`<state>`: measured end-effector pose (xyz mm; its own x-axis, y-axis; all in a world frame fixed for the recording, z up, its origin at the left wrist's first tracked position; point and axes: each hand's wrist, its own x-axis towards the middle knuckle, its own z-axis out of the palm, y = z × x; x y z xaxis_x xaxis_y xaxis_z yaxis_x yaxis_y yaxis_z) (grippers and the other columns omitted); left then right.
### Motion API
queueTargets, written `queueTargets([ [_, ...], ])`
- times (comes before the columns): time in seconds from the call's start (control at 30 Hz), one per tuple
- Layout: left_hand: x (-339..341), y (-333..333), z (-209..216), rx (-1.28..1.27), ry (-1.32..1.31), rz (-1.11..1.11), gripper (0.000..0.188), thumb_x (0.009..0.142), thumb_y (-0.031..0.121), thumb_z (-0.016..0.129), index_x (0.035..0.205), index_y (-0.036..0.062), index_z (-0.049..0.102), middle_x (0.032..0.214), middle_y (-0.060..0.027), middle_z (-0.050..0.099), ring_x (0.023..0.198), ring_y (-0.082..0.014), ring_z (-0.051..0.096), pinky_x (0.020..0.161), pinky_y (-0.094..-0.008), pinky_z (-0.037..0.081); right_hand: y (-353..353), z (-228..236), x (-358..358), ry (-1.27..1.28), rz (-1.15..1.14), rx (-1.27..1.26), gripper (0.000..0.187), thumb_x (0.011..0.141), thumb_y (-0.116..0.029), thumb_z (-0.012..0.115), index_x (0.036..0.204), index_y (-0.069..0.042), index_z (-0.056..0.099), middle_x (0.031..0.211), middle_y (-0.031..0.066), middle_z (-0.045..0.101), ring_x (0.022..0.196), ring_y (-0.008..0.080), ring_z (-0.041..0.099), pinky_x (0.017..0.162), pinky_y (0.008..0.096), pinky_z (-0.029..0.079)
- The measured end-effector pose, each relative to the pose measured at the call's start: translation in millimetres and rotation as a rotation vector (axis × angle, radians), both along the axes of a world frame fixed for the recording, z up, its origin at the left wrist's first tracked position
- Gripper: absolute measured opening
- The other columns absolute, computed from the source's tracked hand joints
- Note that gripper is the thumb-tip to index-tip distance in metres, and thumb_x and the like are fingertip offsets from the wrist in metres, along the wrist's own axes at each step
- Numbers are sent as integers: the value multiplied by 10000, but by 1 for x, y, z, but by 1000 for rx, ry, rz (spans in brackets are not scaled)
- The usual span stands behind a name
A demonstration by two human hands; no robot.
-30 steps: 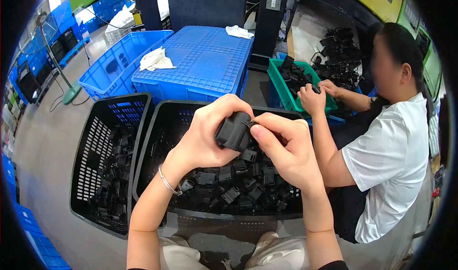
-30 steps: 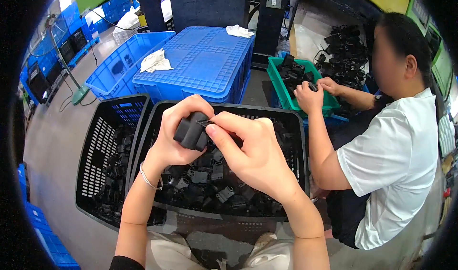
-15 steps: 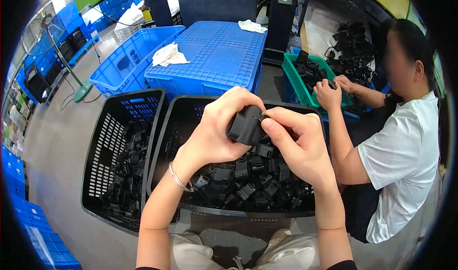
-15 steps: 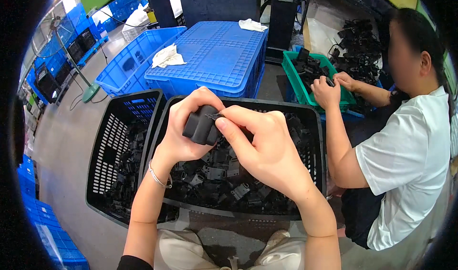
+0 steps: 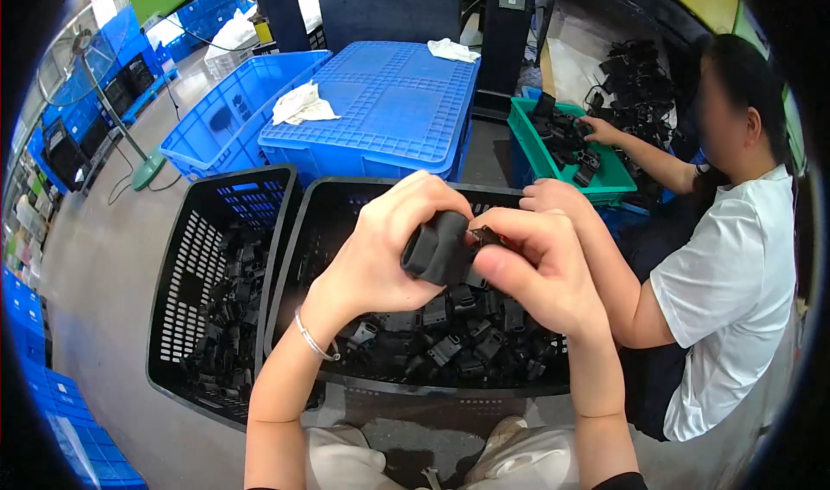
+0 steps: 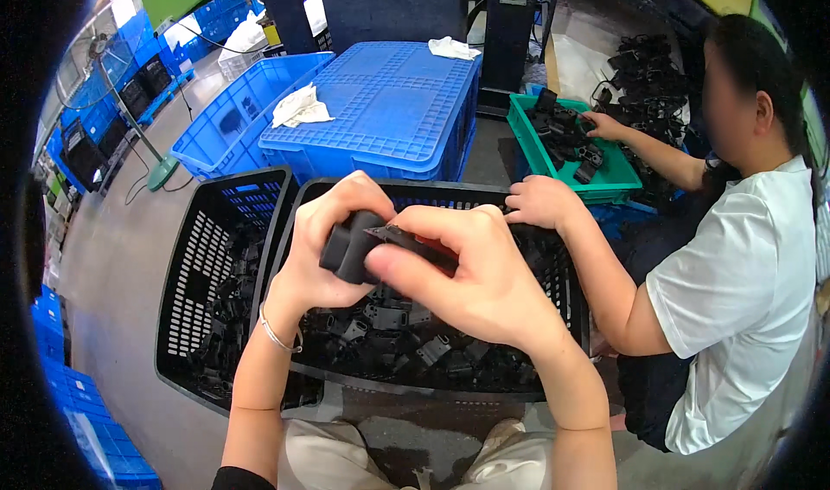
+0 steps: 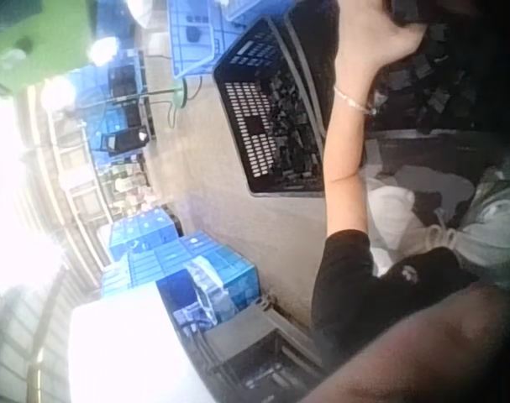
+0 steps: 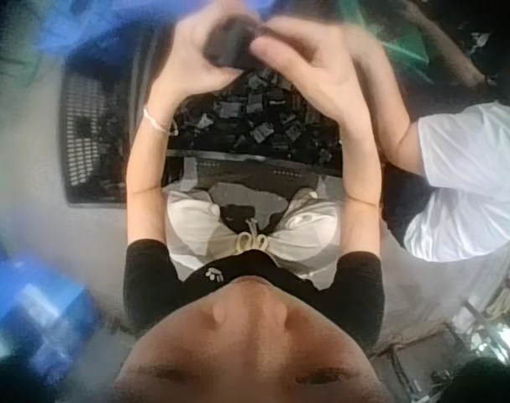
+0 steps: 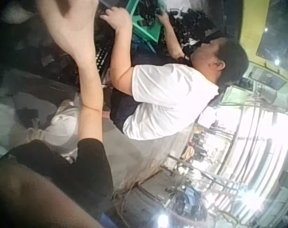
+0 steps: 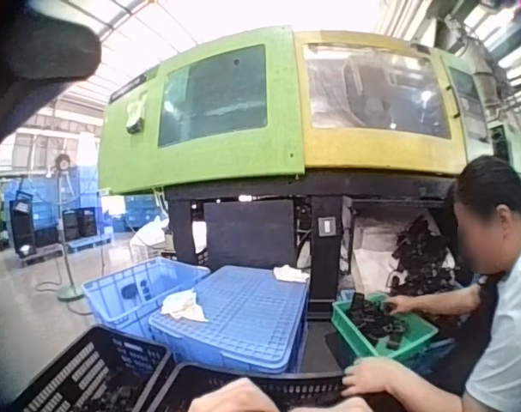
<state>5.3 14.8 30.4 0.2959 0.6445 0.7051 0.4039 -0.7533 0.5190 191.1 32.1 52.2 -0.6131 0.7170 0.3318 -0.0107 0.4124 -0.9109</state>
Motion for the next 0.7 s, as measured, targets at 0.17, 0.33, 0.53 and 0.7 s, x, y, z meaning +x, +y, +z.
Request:
queueTargets([
  [0.17,1,-8,2,-31,11,-6,388,562,12,667,926,37,536,830,-115,560,769,-300,563,694,-350,465,-2,1,-5,-42,-68,-17,245,817,-189,687,703,24,648,524,-41,484,519,2,380,437,210,280],
  [0.33,6,-11,-7,-118,-38,12,476,562,36,672,1010,20,512,968,-135,566,851,-312,591,782,-336,472,2,-1,-7,90,-44,-248,237,852,-177,652,709,12,637,559,-54,506,526,-4,402,437,198,287],
  [0.53,25,-30,-16,-690,-677,-280,698,882,332,521,1427,119,141,1137,-69,454,967,-136,477,896,-300,375,5,3,-5,221,-132,-274,220,957,-180,439,921,11,543,531,-31,397,406,-1,290,363,168,215],
  [0.7,37,-34,-11,-770,-884,-236,721,872,459,540,1424,153,191,1151,-48,442,1091,-195,508,903,-375,441,-14,8,-1,51,-211,100,204,960,-174,431,865,-11,511,532,-24,430,453,16,347,414,182,259],
])
